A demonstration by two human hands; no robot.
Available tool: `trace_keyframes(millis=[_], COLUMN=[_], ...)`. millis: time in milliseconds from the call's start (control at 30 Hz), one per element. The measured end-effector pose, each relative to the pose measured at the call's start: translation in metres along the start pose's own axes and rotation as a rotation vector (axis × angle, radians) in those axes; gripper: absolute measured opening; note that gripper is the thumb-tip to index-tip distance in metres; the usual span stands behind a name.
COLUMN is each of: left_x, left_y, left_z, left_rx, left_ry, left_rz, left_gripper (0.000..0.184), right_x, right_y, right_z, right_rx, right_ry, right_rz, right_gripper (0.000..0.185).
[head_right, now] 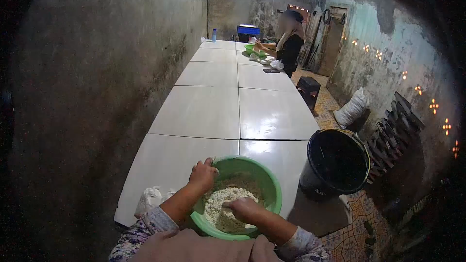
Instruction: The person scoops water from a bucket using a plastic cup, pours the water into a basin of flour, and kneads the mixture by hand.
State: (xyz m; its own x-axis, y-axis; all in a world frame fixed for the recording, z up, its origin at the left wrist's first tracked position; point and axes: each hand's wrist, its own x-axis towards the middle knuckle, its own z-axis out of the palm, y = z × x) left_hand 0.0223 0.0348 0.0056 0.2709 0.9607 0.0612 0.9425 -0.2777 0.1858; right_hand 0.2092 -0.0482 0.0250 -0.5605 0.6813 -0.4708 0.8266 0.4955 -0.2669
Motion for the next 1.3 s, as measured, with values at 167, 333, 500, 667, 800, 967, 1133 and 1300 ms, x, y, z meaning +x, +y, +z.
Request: trace_keyframes(millis=[167,333,500,667,800,967,1133,1300], left_x=[-0.003,-0.002,0.007,-0.001,-0.002,-0.003,-0.002,-0.002], left_y=[0.002,0.0,-0.006,0.005,0.004,0.003,0.001,0.006], left_z=[-0.008,-0.006,0.01,-0.01,-0.01,-0.009,0.005,-0.01], left_rx=[0.007,-0.02,-0.045,-0.05,-0.017,-0.034,0.011,-0.019], left_ry=[-0.051,-0.04,-0.02,-0.087,-0.07,-0.06,0.023,-0.041], left_rz=[-0.005,0.003,0.013,-0.069,-0.027,-0.046,-0.031,-0.045], left_gripper=[0.034,0.029,0.022,0.035,0.035,0.032,0.03,0.027], right_x=[0.0,0.016,0.003,0.044,0.025,0.009,0.01,0.063], right_y=[-0.003,0.014,0.007,0.046,0.021,0.022,0.026,0.058], right_z=[0.001,0.02,0.019,0.095,0.039,-0.005,-0.04,-0.008], right_rx=[-0.023,0.062,0.003,0.244,-0.039,0.273,-0.094,-0.014], right_ry=[0.079,0.146,0.366,0.12,0.07,0.381,0.366,0.125], right_rz=[-0.183,-0.25,-0.518,-0.404,-0.161,0.034,0.03,0.051], right_gripper=[0.036,0.042,0.044,0.048,0.027,0.019,0.031,0.056])
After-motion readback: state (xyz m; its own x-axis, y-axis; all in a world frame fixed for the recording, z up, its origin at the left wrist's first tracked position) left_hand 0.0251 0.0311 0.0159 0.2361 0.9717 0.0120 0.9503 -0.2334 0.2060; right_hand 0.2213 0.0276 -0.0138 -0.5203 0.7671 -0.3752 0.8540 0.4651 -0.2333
